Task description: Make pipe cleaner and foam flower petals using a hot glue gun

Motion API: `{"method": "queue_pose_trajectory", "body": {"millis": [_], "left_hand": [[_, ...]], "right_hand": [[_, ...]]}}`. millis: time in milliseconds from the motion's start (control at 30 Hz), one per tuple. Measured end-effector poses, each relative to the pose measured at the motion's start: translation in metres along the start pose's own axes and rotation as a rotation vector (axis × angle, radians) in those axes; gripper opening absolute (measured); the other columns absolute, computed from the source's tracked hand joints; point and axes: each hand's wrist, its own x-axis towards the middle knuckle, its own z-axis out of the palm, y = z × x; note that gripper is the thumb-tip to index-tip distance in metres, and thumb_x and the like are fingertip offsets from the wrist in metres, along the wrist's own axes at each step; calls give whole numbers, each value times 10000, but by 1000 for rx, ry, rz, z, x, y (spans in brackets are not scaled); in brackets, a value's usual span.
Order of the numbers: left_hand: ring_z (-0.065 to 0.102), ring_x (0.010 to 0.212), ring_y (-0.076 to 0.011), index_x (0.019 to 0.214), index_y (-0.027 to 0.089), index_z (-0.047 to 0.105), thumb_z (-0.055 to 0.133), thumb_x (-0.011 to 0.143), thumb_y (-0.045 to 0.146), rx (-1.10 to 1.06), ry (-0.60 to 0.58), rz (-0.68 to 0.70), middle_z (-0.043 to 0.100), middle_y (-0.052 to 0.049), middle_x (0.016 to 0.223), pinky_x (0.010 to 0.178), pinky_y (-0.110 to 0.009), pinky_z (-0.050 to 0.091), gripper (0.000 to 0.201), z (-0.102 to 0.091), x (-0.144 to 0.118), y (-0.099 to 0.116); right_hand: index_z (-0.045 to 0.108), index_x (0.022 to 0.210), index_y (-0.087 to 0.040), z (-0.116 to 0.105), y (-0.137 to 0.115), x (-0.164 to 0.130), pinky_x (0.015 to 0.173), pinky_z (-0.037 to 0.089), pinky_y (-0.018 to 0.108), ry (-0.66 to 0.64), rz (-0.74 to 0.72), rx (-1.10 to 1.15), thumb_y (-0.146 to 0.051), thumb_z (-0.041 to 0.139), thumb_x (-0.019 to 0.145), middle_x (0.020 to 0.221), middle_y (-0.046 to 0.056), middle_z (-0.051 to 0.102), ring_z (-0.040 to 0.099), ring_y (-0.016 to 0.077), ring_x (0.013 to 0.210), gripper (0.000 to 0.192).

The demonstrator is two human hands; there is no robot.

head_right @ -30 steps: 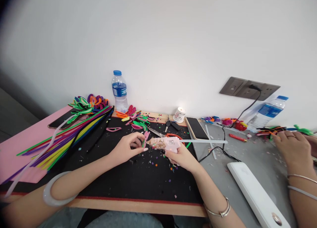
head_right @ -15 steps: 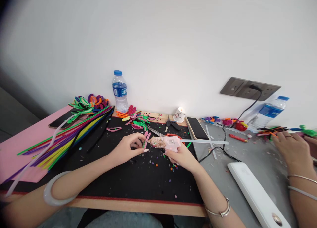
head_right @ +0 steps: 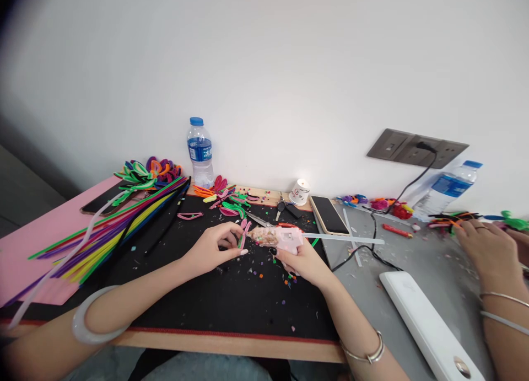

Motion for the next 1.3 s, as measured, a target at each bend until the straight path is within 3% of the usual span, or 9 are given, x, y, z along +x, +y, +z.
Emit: {"method": "queue_pose_trajectory", "body": {"millis": [333,667,967,1133,1300], "left_hand": [[560,643,-108,901,164,555,672,691,291,5,2,8,576,-23,841,604,-234,516,272,0,-2,-1],[558,631,-109,868,158,554,678,688,311,28,-10,4,567,-8,777,600,-233,512,267,-1,-1,0],[563,638,-115,869,159,558,678,684,317,33,-21,12,581,-13,771,614,-242,512,272,0,-1,0],[564,628,-116,861,159,558,684,676,325,31,-14,6,577,-12,762,603,-245,514,279,-1,-1,0],[557,622,-110,855,155,563,684,681,325,23,-8,1,579,-9,751,603,-238,511,271,-1,-1,1]], "right_hand": [[457,983,-154,0,-1,0,373,227,186,-9,-26,8,-388,608,743,433,-116,380,284,50,370,368],[516,921,-135,3,-8,0,395,228,198,37,-42,-149,-321,593,741,453,-96,361,301,60,411,270],[536,978,-143,2,-7,-1,404,265,208,78,-75,-206,-326,586,752,461,-78,399,333,79,420,294],[576,1000,-164,-5,-9,-2,418,318,233,212,-117,-225,-341,589,745,468,-55,448,380,109,422,311],[634,946,-169,-24,-14,-5,500,403,274,544,-189,-359,-377,583,720,569,15,592,536,195,559,311]]}}
